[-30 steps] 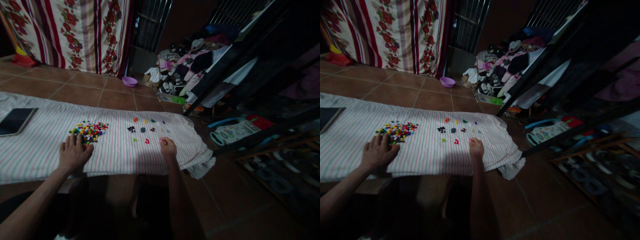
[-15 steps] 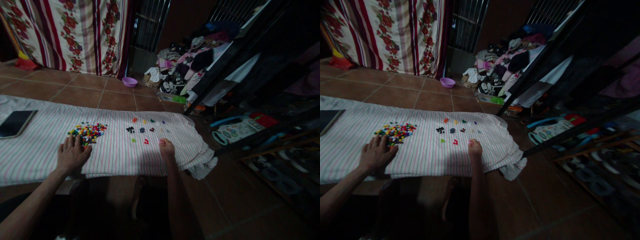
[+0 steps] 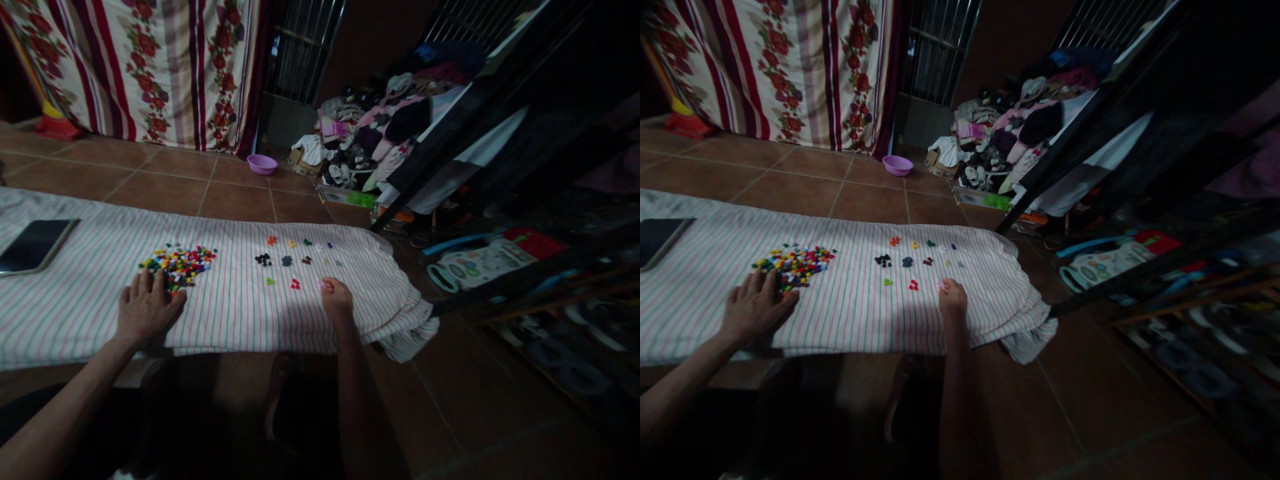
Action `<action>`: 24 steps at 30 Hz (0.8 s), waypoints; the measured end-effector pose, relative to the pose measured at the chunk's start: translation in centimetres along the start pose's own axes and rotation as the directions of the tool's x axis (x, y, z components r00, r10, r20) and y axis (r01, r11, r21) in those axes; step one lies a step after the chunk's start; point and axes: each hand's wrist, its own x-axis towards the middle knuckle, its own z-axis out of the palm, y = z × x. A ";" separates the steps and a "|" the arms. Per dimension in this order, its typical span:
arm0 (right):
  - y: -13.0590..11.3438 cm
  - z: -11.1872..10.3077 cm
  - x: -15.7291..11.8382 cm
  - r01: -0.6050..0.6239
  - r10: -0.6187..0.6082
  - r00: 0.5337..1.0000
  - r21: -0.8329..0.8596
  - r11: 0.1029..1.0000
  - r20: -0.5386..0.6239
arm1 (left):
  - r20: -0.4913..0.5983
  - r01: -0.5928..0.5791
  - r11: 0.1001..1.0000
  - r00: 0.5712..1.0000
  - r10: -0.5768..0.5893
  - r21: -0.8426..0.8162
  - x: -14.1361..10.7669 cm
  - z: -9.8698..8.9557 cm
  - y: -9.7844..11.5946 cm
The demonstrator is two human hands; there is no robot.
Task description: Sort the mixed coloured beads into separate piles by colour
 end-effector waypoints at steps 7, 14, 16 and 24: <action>-2.6 -0.1 0.0 0.055 -0.061 0.984 -0.041 0.998 -0.170 | 0.023 0.019 1.000 1.000 -0.019 0.006 0.2 0.5 -0.2; -9.0 3.2 -0.5 0.254 -0.246 0.967 0.194 0.948 -0.067 | 0.021 0.037 0.999 0.999 -0.037 0.017 0.4 1.0 -0.4; -11.2 4.2 -1.2 0.306 -0.312 0.950 0.248 0.919 -0.015 | 0.025 0.038 0.999 0.999 -0.039 0.019 0.4 1.0 -0.3; -18.2 8.5 -4.7 0.493 -0.577 0.790 0.345 0.799 0.207 | 0.047 0.065 0.998 0.997 -0.065 0.004 0.6 0.6 0.0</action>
